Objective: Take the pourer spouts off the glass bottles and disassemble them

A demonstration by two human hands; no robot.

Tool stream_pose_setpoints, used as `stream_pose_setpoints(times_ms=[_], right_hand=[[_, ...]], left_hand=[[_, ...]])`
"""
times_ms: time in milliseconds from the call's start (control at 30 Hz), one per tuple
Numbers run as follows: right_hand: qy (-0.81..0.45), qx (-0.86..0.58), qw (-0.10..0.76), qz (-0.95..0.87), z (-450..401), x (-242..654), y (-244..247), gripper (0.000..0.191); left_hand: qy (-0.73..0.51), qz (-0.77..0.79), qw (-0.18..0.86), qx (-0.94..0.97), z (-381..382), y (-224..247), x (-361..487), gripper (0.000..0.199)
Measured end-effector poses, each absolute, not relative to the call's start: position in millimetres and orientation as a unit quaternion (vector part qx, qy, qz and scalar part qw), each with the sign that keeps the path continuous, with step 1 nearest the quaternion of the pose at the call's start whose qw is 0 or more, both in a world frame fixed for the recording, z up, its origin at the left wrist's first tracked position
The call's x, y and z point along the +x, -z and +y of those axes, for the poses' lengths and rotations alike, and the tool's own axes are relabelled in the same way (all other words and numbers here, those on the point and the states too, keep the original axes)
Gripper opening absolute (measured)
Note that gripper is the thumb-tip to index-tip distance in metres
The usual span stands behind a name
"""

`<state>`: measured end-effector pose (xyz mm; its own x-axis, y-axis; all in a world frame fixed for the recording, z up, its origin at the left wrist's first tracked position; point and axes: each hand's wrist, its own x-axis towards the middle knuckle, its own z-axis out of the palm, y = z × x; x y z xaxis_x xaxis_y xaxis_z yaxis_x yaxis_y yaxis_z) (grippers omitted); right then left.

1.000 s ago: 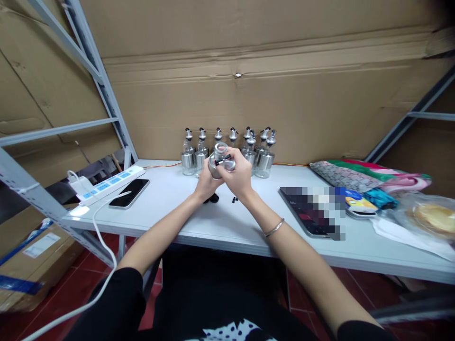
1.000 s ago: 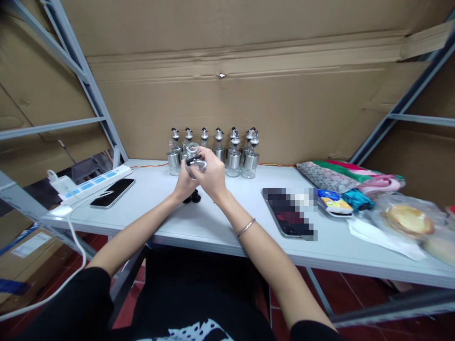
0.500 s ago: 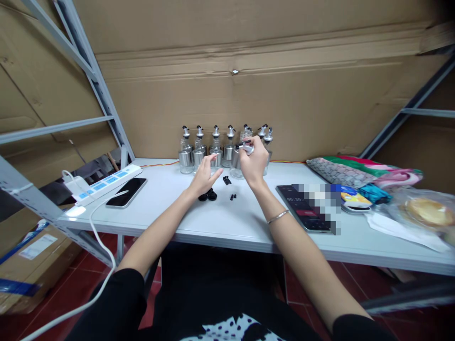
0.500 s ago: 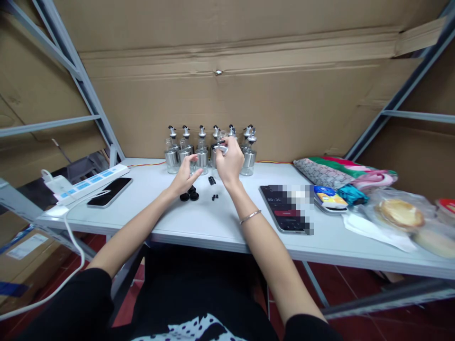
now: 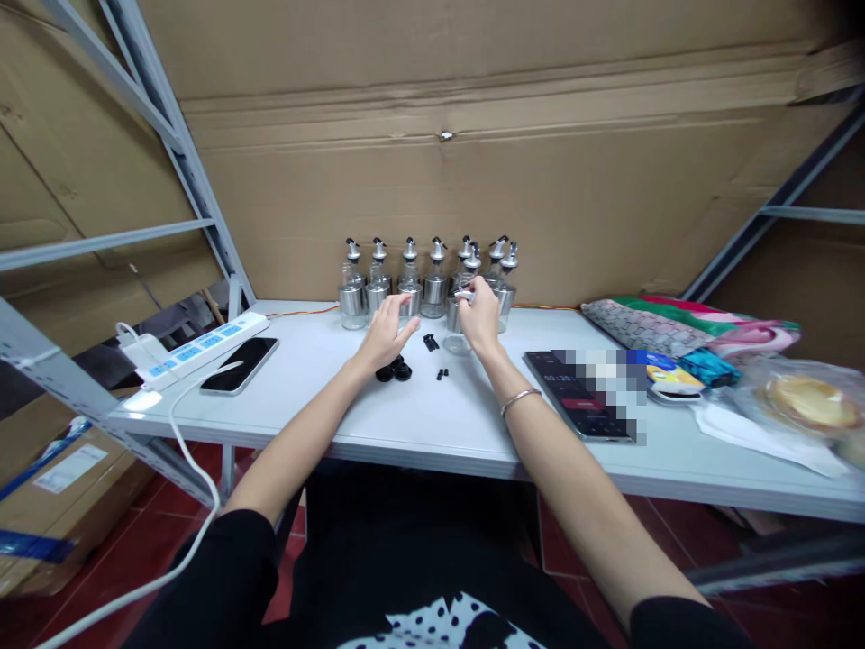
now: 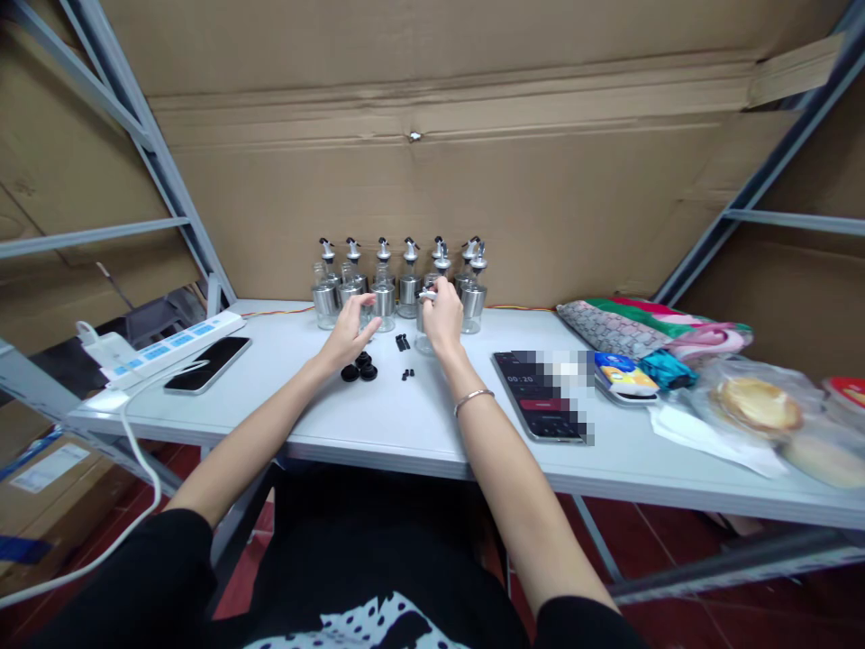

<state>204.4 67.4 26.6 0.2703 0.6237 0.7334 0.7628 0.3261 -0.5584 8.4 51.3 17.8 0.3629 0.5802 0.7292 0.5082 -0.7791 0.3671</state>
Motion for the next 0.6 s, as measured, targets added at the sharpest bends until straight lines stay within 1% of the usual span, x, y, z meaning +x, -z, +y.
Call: stream_pose_setpoints(times_ms=[167, 433, 600], right_hand=[[0.06, -0.529, 0.55, -0.643, 79.0, 205.7, -15.6, 0.021], [0.086, -0.524, 0.495, -0.688, 85.2, 201.0, -3.9, 0.04], [0.044, -0.499, 0.453, -0.737, 91.0, 206.2, -1.6, 0.054]], left_hand=[[-0.458, 0.333, 0.036, 0.823, 51.7, -18.0, 8.1, 0.037], [-0.444, 0.347, 0.028, 0.825, 52.9, -18.6, 6.8, 0.037], [-0.426, 0.373, 0.03, 0.824, 55.9, -17.2, 4.2, 0.036]])
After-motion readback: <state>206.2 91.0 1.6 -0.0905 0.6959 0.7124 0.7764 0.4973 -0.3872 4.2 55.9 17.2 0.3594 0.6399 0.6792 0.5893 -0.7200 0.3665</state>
